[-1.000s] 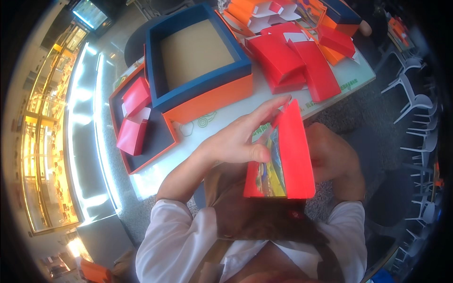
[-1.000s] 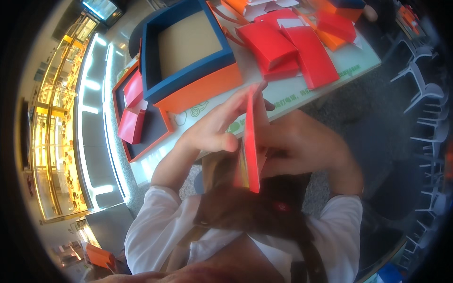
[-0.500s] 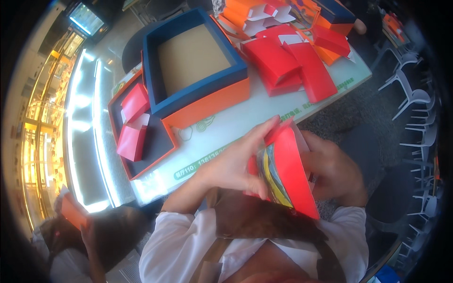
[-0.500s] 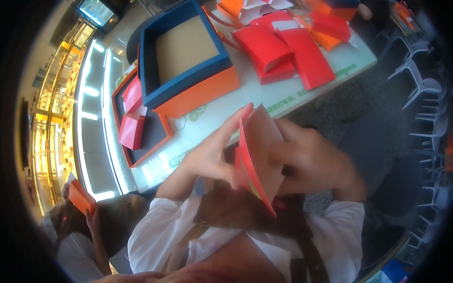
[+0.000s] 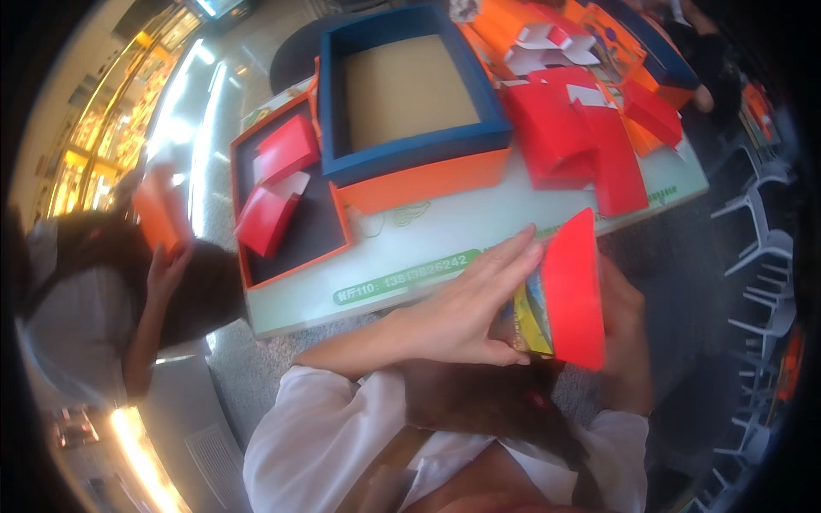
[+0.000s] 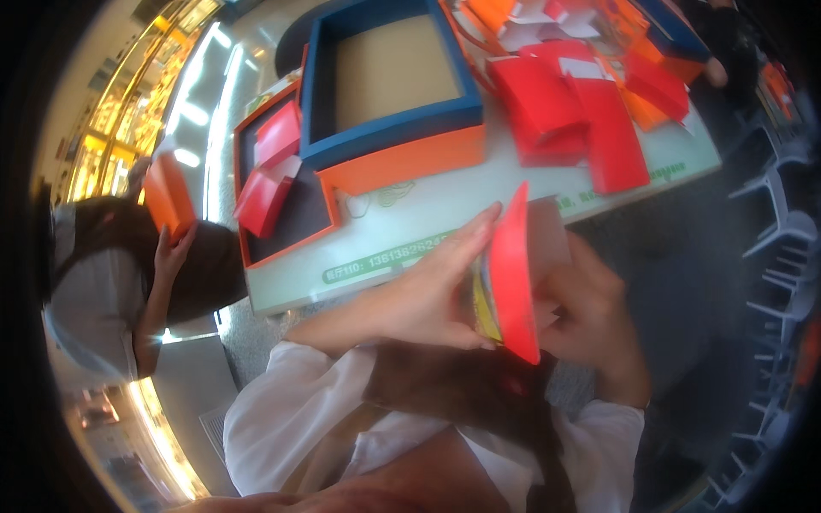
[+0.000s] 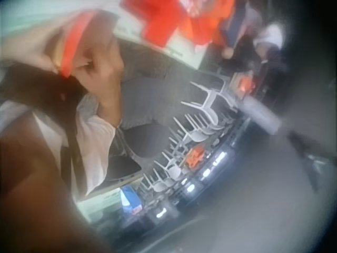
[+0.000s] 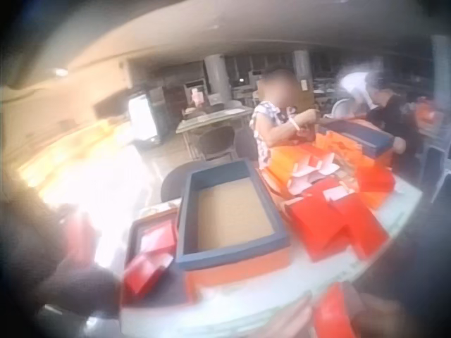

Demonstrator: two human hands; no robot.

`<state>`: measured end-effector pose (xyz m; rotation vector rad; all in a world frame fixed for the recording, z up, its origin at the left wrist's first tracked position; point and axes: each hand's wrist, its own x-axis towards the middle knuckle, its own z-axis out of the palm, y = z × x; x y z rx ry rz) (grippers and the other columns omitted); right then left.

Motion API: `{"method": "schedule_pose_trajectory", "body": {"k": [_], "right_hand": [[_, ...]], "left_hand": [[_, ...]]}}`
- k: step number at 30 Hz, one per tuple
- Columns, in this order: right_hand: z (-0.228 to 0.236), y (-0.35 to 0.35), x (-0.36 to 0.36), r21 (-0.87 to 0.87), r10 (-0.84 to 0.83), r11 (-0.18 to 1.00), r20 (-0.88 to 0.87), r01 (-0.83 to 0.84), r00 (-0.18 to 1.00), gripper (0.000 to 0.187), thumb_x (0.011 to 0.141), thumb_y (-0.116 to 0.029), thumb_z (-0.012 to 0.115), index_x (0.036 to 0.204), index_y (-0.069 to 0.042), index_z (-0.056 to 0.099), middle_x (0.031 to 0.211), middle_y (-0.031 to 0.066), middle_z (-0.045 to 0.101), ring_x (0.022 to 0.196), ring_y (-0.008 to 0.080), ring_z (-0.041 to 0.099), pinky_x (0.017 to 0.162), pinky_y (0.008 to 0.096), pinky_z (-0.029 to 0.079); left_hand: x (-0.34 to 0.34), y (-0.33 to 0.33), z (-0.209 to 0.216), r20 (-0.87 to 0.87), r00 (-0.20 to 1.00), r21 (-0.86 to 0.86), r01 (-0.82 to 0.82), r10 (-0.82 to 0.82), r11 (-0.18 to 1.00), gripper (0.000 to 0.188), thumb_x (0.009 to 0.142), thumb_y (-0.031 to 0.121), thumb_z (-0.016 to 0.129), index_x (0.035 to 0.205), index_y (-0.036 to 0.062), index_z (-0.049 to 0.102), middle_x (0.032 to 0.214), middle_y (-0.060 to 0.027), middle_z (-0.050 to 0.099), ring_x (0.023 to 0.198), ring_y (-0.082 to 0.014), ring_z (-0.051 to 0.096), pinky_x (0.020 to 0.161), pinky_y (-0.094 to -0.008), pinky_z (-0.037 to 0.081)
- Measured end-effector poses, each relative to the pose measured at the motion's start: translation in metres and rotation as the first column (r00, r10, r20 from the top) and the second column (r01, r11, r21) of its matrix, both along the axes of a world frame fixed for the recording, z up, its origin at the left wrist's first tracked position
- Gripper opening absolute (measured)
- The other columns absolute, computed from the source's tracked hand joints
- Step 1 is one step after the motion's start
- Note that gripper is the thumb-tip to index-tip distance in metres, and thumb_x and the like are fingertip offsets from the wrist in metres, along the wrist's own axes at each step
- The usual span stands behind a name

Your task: The person folds red and orange cardboard pieces into small boxes by hand, then places them into larger blue and orange trays on a table. The person handles the pieces one at a time, folding flaps and stacking the finished boxes.

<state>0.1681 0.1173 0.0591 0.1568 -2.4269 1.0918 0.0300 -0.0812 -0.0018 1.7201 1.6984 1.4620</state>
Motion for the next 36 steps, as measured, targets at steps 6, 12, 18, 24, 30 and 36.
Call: {"method": "schedule_pose_trajectory", "body": {"k": [6,12,18,24,30,36], "right_hand": [[0.001,-0.001,0.009,0.044,-0.038,0.998,0.085,0.034,0.996,0.064,0.081,-0.034,0.089,0.128,0.005,0.067,0.126,0.0211,0.070,0.115,0.0352,0.070,0.097,0.0413,0.056],[-0.010,0.009,0.011,-0.010,-0.024,1.000,0.085,0.025,0.996,0.077,0.072,-0.039,0.097,0.129,0.004,0.066,0.121,0.0151,0.071,0.111,0.0272,0.071,0.094,0.0381,0.056],[0.002,-0.001,0.011,-0.154,-0.110,0.979,0.144,0.133,0.983,0.059,0.081,-0.026,0.086,0.127,0.005,0.067,0.120,0.0170,0.071,0.108,0.0296,0.072,0.091,0.0382,0.057],[0.002,0.016,0.001,0.082,-0.020,0.996,0.024,0.018,1.000,0.067,0.074,-0.027,0.095,0.126,0.004,0.066,0.114,0.0115,0.074,0.104,0.0247,0.072,0.088,0.0367,0.058],[-0.003,0.015,0.013,-0.496,-0.041,0.846,0.302,0.194,0.952,0.077,0.072,-0.026,0.099,0.132,0.005,0.062,0.124,0.0160,0.070,0.111,0.0260,0.070,0.095,0.0364,0.057],[0.010,0.012,-0.023,-0.101,0.066,0.992,-0.131,-0.080,0.989,0.054,0.076,-0.011,0.094,0.120,0.003,0.068,0.115,0.0189,0.071,0.100,0.0255,0.073,0.077,0.0317,0.060]], "left_hand": [[-0.009,-0.003,0.012,-0.032,0.999,-0.037,-0.001,0.000,0.999,0.135,0.067,0.028,0.097,0.166,0.0022,0.009,0.163,-0.0379,0.023,0.154,-0.0524,0.023,0.125,-0.0546,0.024],[-0.015,0.005,0.002,-0.007,1.000,0.001,-0.002,0.002,1.000,0.142,0.067,0.041,0.098,0.167,0.0049,0.003,0.164,-0.0335,0.024,0.154,-0.0498,0.026,0.125,-0.0540,0.025],[-0.019,0.012,0.004,0.028,0.998,0.003,0.055,-0.055,0.998,0.149,0.065,0.047,0.098,0.166,0.0040,-0.002,0.165,-0.0330,0.021,0.153,-0.0495,0.027,0.125,-0.0523,0.026],[-0.026,0.012,0.019,0.047,0.998,-0.027,0.045,-0.044,0.999,0.154,0.056,0.036,0.103,0.165,-0.0003,0.000,0.160,-0.0317,0.028,0.148,-0.0489,0.032,0.124,-0.0499,0.028],[-0.030,0.011,0.021,0.029,1.000,-0.021,-0.010,0.011,1.000,0.156,0.056,0.040,0.103,0.166,0.0014,-0.001,0.160,-0.0318,0.028,0.148,-0.0488,0.034,0.122,-0.0482,0.030],[-0.046,0.000,0.023,-0.019,0.989,-0.016,-0.148,0.147,0.989,0.161,0.058,0.050,0.102,0.166,0.0032,-0.008,0.170,-0.0297,0.017,0.157,-0.0442,0.023,0.126,-0.0463,0.025]]}}
